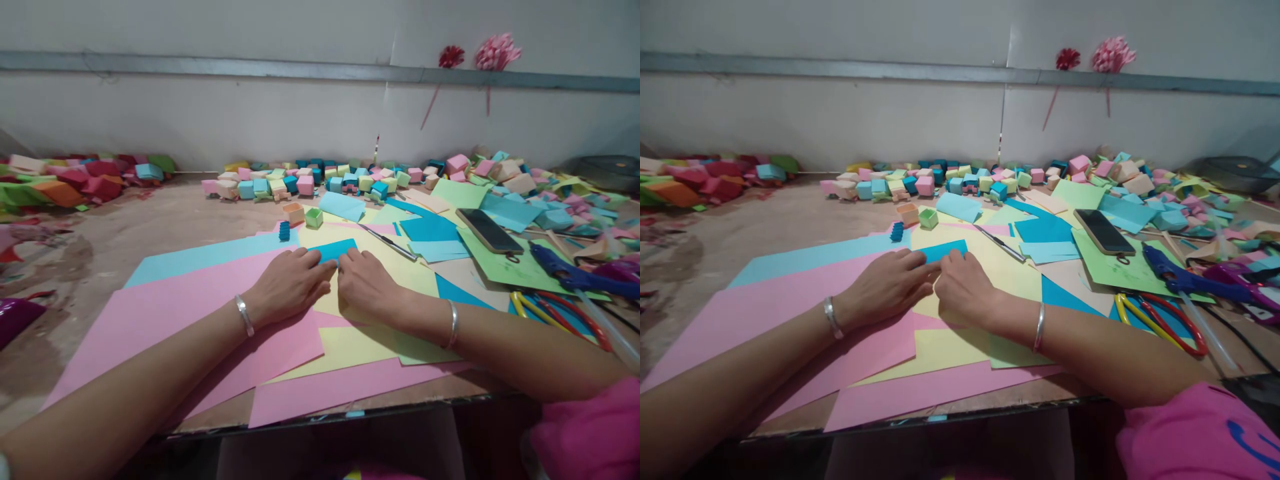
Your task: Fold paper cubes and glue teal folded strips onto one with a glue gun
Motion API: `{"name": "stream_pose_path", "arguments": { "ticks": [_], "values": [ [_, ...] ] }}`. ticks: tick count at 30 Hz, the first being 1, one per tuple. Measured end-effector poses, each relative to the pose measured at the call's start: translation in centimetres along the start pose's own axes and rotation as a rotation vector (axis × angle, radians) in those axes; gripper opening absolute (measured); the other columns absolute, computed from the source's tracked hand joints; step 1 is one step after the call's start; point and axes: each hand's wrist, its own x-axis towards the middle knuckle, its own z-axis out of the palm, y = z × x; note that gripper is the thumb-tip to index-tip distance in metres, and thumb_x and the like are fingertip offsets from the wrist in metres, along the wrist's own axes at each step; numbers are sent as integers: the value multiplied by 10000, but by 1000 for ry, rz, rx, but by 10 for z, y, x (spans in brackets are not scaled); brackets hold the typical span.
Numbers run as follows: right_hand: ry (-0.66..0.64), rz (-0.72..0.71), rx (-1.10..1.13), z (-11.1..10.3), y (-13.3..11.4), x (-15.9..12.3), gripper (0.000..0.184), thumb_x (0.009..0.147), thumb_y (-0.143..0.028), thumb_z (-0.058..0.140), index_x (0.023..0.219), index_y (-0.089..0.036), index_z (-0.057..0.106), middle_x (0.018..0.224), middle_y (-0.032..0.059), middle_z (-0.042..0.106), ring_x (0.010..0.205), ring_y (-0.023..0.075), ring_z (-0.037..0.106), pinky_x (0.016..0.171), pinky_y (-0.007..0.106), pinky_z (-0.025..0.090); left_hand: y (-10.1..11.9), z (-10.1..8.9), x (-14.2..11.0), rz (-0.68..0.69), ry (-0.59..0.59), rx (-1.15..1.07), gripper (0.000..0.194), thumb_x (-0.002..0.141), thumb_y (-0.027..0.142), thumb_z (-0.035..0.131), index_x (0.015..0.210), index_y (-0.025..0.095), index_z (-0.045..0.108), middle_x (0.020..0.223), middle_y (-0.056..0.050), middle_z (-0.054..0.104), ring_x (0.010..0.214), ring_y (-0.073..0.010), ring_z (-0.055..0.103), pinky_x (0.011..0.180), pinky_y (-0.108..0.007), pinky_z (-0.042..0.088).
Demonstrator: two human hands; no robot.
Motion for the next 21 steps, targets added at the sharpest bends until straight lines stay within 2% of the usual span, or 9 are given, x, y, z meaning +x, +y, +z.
{"name": "stream_pose_path", "arguments": {
  "ticks": [3, 6, 9, 13, 16, 21],
  "values": [
    [-11, 9, 10, -1, 1, 0, 183, 810, -190, 526, 700, -115, 651, 798, 137, 569, 867, 275, 489, 627, 361, 257, 5, -4, -1, 16, 23, 46, 345, 943, 464, 476, 1129, 227, 645, 872, -70, 593, 741, -218, 499, 649, -353, 354],
    [-34, -25, -28, -5, 1, 0, 143, 780, -162, 551, 698, -118, 659, 788, 138, 567, 872, 286, 499, 624, 361, 264, 4, -10, -3, 34, 58, 107, 266, 949, 381, 475, 937, 214, 683, 827, -68, 600, 775, -229, 514, 672, -375, 345],
    [-40, -35, -56, -4, 2, 1, 120, 764, -131, 566, 737, -113, 681, 813, 151, 580, 886, 291, 505, 614, 351, 268, -2, -15, -4, 77, 63, 166, 314, 944, 323, 467, 727, 204, 661, 696, -48, 594, 780, -235, 534, 753, -413, 356],
    [-48, -33, -73, -1, 2, 3, 120, 772, -115, 574, 747, -110, 691, 826, 158, 588, 877, 276, 506, 603, 336, 268, -12, -22, -8, 91, -18, 168, 392, 938, 298, 464, 595, 204, 628, 566, -33, 599, 697, -219, 545, 827, -444, 351],
    [-46, -34, -87, -1, 2, 3, 100, 754, -107, 592, 735, -109, 689, 820, 155, 584, 866, 271, 506, 603, 334, 267, -19, -27, -11, 82, -76, 144, 410, 920, 280, 484, 538, 196, 605, 551, -44, 615, 630, -202, 543, 782, -424, 352],
    [-53, -38, -85, -1, 2, 4, 109, 763, -106, 584, 751, -107, 693, 829, 159, 589, 866, 269, 503, 597, 330, 260, -21, -29, -12, 82, -98, 124, 401, 907, 284, 501, 532, 194, 612, 552, -54, 614, 629, -207, 558, 748, -406, 361]
  ]
}}
